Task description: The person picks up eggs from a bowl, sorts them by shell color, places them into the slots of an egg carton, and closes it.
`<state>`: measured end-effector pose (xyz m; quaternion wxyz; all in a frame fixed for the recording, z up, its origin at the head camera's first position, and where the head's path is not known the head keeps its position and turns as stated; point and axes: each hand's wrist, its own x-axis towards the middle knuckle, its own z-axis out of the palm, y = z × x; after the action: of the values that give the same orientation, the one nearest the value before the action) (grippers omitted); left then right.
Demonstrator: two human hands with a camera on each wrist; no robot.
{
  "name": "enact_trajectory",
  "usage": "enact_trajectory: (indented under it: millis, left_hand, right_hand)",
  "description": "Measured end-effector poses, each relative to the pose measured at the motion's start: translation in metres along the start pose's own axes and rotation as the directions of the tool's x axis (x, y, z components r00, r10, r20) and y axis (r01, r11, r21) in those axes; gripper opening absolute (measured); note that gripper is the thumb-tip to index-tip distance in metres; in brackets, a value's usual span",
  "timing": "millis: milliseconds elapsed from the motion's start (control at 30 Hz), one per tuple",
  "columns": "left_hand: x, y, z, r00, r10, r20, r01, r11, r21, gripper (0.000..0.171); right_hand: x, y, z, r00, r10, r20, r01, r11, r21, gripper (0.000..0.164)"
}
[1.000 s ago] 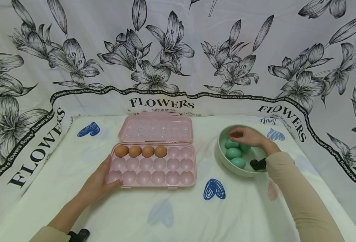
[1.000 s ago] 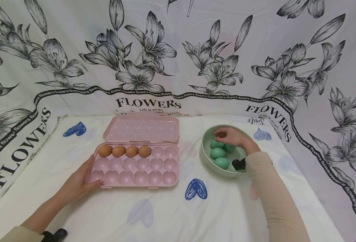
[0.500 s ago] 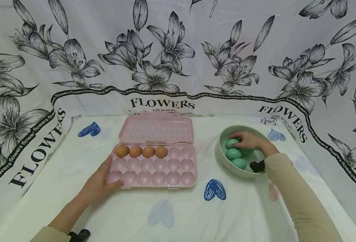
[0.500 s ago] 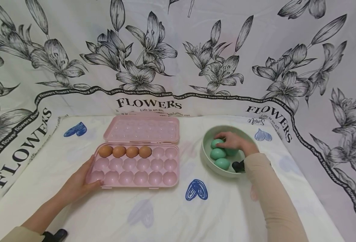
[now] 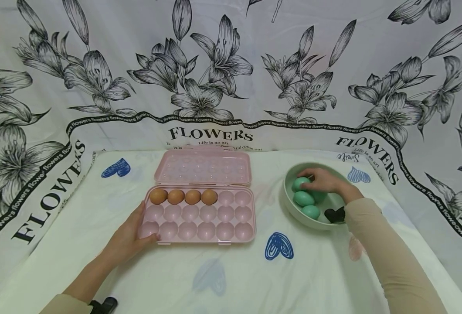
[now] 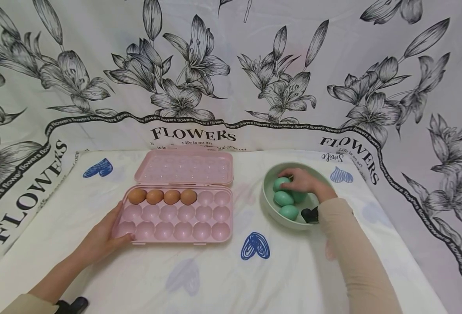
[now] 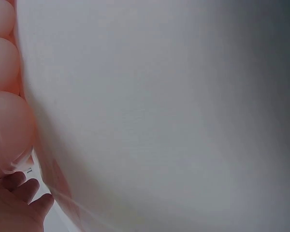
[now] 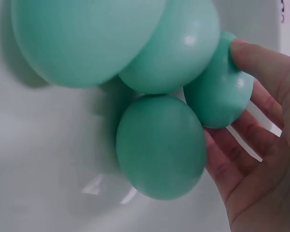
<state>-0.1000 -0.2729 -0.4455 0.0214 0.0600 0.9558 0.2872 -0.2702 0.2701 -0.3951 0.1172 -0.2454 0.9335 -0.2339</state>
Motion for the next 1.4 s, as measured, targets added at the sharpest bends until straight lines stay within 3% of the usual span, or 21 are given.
enact_trajectory:
  millis: [467, 867, 1400]
  left_hand:
    - [0.000, -0.002, -0.001, 1.000, 0.017, -0.009, -0.017, 1.000, -0.007, 0.111]
    - [-0.001, -0.004, 0.001, 0.999, 0.041, -0.023, -0.041, 0.999, -0.019, 0.110]
    - [0.000, -0.003, 0.002, 0.998, 0.056, -0.026, -0.056, 0.998, -0.012, 0.108]
  right_hand:
    - [-0.002, -0.016, -0.020, 1.000, 0.013, 0.002, -0.013, 1.000, -0.002, 0.042]
    - [0.009, -0.049, -0.031, 0.995, -0.095, -0.021, 0.095, 0.995, 0.014, 0.041]
    - [0.032, -0.094, -0.018, 0.981, -0.192, 0.004, 0.192, 0.981, 0.025, 0.040]
